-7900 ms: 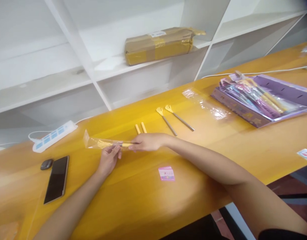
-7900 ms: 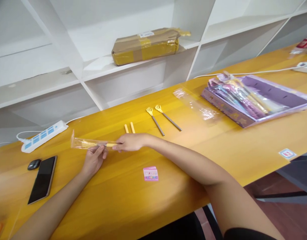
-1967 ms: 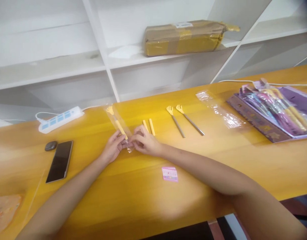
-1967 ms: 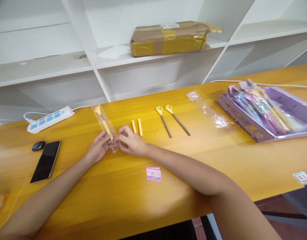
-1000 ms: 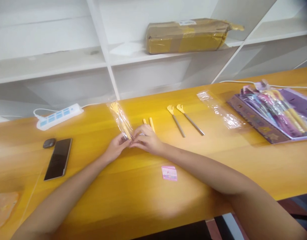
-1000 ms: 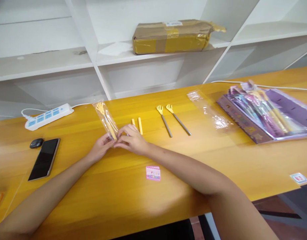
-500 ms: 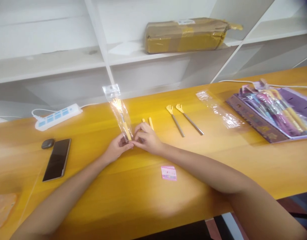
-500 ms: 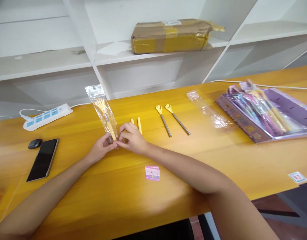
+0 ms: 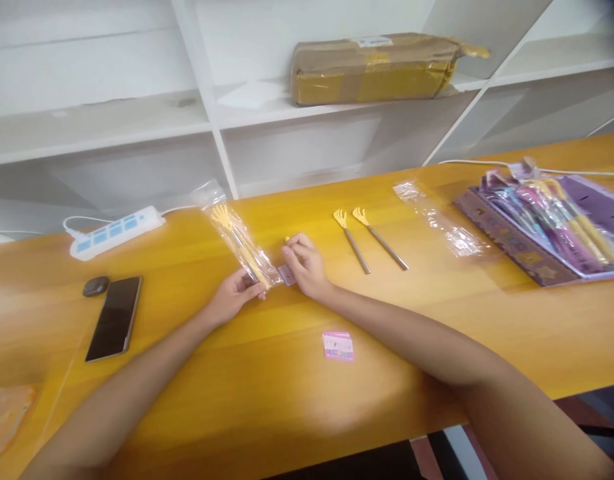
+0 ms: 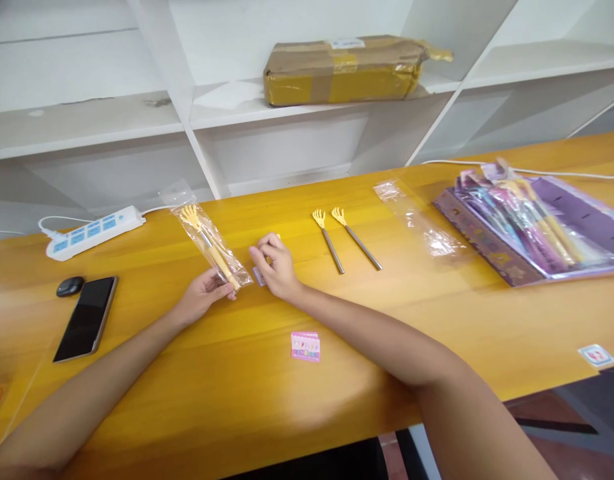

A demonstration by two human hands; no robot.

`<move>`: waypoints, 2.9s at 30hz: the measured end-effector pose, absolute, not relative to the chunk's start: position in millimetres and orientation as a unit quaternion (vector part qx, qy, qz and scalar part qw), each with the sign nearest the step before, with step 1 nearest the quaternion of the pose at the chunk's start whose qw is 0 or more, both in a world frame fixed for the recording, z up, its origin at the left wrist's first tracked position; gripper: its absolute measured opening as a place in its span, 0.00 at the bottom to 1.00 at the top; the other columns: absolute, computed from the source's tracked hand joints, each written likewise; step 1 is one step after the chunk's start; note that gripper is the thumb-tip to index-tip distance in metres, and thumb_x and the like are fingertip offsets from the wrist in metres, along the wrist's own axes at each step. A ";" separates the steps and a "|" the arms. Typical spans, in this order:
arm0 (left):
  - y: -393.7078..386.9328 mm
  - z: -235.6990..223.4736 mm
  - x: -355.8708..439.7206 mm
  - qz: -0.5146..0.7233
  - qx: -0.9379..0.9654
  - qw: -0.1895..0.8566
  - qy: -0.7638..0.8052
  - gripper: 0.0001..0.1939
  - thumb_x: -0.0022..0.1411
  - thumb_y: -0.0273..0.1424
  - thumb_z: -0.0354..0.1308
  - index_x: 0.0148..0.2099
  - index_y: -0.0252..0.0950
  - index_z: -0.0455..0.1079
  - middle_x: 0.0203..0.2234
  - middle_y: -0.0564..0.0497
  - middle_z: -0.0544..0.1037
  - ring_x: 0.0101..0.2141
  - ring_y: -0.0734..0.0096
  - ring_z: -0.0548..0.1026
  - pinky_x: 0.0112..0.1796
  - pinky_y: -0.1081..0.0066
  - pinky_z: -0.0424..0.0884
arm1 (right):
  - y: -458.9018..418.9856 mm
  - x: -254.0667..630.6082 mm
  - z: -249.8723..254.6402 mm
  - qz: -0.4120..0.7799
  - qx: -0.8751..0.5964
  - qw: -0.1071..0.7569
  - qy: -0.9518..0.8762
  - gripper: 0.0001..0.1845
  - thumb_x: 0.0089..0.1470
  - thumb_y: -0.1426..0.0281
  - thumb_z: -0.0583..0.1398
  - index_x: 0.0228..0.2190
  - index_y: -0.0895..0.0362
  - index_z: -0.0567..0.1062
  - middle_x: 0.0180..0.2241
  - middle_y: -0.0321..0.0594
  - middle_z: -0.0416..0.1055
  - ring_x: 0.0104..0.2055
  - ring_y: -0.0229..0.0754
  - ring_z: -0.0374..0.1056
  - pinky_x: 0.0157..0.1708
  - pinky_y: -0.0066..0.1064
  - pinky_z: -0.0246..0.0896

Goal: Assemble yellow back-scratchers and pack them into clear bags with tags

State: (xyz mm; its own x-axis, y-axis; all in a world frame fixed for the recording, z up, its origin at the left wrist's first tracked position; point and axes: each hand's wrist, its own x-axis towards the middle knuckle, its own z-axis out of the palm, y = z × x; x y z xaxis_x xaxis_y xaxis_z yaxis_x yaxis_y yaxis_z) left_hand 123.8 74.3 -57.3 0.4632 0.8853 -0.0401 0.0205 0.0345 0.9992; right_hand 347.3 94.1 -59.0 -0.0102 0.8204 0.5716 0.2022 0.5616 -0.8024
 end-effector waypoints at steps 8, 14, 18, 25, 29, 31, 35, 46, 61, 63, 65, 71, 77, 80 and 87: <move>76.0 -60.0 123.1 0.387 0.581 0.616 0.365 0.17 0.64 0.38 0.70 0.51 0.36 0.76 0.37 0.49 0.80 0.34 0.69 0.77 0.37 0.68 0.77 | 92.9 349.3 -62.9 0.336 -0.307 0.471 -0.756 0.27 0.69 0.47 0.55 0.29 0.56 0.66 0.29 0.36 0.62 0.31 0.38 0.59 0.34 0.31 0.54; 69.5 -53.8 126.8 0.355 0.608 0.606 0.370 0.18 0.64 0.40 0.69 0.51 0.36 0.75 0.39 0.48 0.81 0.34 0.70 0.77 0.38 0.68 0.77 | 87.0 347.8 -56.8 0.336 -0.289 0.391 -0.807 0.24 0.69 0.53 0.59 0.29 0.58 0.73 0.30 0.38 0.69 0.32 0.37 0.64 0.35 0.29 0.57; 69.5 -57.9 125.3 0.353 0.630 0.572 0.389 0.17 0.67 0.43 0.66 0.46 0.35 0.75 0.34 0.49 0.81 0.33 0.69 0.78 0.40 0.66 0.77 | 87.4 347.2 -55.2 0.347 -0.276 0.403 -0.801 0.23 0.71 0.56 0.57 0.29 0.58 0.75 0.30 0.38 0.71 0.32 0.37 0.67 0.35 0.27 0.59; 72.8 -60.4 126.7 0.348 0.626 0.569 0.404 0.19 0.63 0.44 0.68 0.47 0.35 0.75 0.34 0.49 0.81 0.29 0.70 0.76 0.35 0.66 0.77 | 87.2 346.2 -56.5 0.363 -0.293 0.405 -0.787 0.27 0.73 0.55 0.53 0.28 0.59 0.75 0.28 0.38 0.69 0.31 0.37 0.67 0.35 0.27 0.59; 73.0 -57.1 126.7 0.349 0.624 0.576 0.397 0.17 0.64 0.41 0.68 0.47 0.35 0.75 0.33 0.50 0.80 0.27 0.73 0.74 0.33 0.68 0.76 | 85.5 342.9 -59.1 0.374 -0.303 0.438 -0.760 0.28 0.74 0.56 0.52 0.26 0.58 0.71 0.25 0.35 0.65 0.29 0.35 0.65 0.32 0.26 0.58; 72.1 -55.1 126.3 0.354 0.618 0.585 0.388 0.17 0.65 0.40 0.68 0.49 0.35 0.75 0.31 0.51 0.80 0.26 0.74 0.73 0.32 0.70 0.74 | 85.7 342.3 -60.3 0.373 -0.310 0.440 -0.756 0.27 0.74 0.56 0.51 0.26 0.58 0.70 0.26 0.35 0.65 0.29 0.35 0.65 0.33 0.26 0.58; 68.9 -53.9 125.1 0.366 0.583 0.616 0.382 0.20 0.62 0.39 0.70 0.53 0.35 0.75 0.30 0.52 0.79 0.26 0.74 0.72 0.29 0.72 0.72 | 85.4 345.1 -57.1 0.329 -0.297 0.415 -0.794 0.26 0.76 0.59 0.48 0.30 0.58 0.72 0.30 0.38 0.71 0.32 0.37 0.69 0.36 0.27 0.61; 87.7 -54.1 125.3 0.589 0.341 0.589 0.437 0.17 0.56 0.43 0.73 0.36 0.36 0.74 0.28 0.54 0.75 0.27 0.76 0.71 0.30 0.75 0.70 | 5.8 349.3 -24.0 0.063 -0.172 0.175 -0.967 0.27 0.72 0.52 0.53 0.28 0.57 0.74 0.28 0.38 0.73 0.24 0.37 0.60 0.26 0.34 0.50; 80.6 -58.9 127.9 0.531 0.417 0.603 0.426 0.11 0.59 0.37 0.69 0.37 0.37 0.72 0.29 0.55 0.75 0.28 0.73 0.72 0.31 0.72 0.69 | -30.4 443.6 -8.5 0.231 -0.432 -0.004 -0.872 0.17 0.53 0.70 0.73 0.33 0.55 0.69 0.39 0.39 0.70 0.32 0.40 0.68 0.30 0.32 0.59; 80.2 -61.3 126.7 0.516 0.429 0.598 0.438 0.14 0.60 0.40 0.69 0.37 0.37 0.71 0.28 0.55 0.76 0.27 0.73 0.72 0.31 0.72 0.70 | -13.4 433.9 1.9 0.283 -0.394 0.001 -0.874 0.18 0.55 0.73 0.72 0.30 0.55 0.66 0.34 0.35 0.70 0.30 0.37 0.65 0.29 0.30 0.55; 80.0 -63.3 125.3 0.514 0.449 0.573 0.454 0.15 0.60 0.42 0.69 0.37 0.37 0.71 0.29 0.55 0.76 0.29 0.72 0.73 0.33 0.71 0.70 | 6.6 420.1 6.8 0.309 -0.365 0.059 -0.876 0.17 0.60 0.72 0.68 0.29 0.55 0.64 0.29 0.33 0.68 0.27 0.35 0.61 0.28 0.29 0.53; 77.4 -61.7 122.9 0.467 0.540 0.519 0.470 0.17 0.65 0.47 0.64 0.41 0.37 0.77 0.33 0.51 0.80 0.35 0.65 0.76 0.37 0.70 0.70 | 62.5 357.9 -24.1 0.140 -0.280 0.408 -0.858 0.06 0.68 0.74 0.55 0.46 0.55 0.69 0.44 0.47 0.71 0.45 0.43 0.69 0.44 0.35 0.68; 72.1 -54.7 121.9 0.405 0.605 0.518 0.449 0.18 0.70 0.46 0.59 0.36 0.37 0.73 0.31 0.53 0.77 0.33 0.68 0.73 0.37 0.70 0.68 | 70.5 338.1 -58.9 0.110 -0.203 0.456 -0.860 0.16 0.67 0.74 0.54 0.55 0.54 0.68 0.48 0.49 0.72 0.49 0.48 0.69 0.48 0.41 0.70; 71.7 -52.9 123.8 0.411 0.587 0.536 0.446 0.15 0.67 0.44 0.64 0.37 0.39 0.68 0.29 0.56 0.75 0.30 0.70 0.73 0.35 0.73 0.68 | 66.3 343.0 -64.2 0.206 -0.248 0.490 -0.810 0.12 0.70 0.71 0.52 0.53 0.54 0.66 0.44 0.47 0.70 0.45 0.45 0.69 0.46 0.40 0.69; 75.2 -52.5 125.2 0.391 0.595 0.554 0.432 0.15 0.66 0.44 0.66 0.44 0.38 0.76 0.37 0.49 0.81 0.39 0.65 0.79 0.42 0.69 0.76 | 68.6 337.2 -73.7 0.361 -0.311 0.522 -0.708 0.20 0.71 0.59 0.55 0.57 0.52 0.57 0.40 0.41 0.68 0.37 0.40 0.68 0.35 0.32 0.65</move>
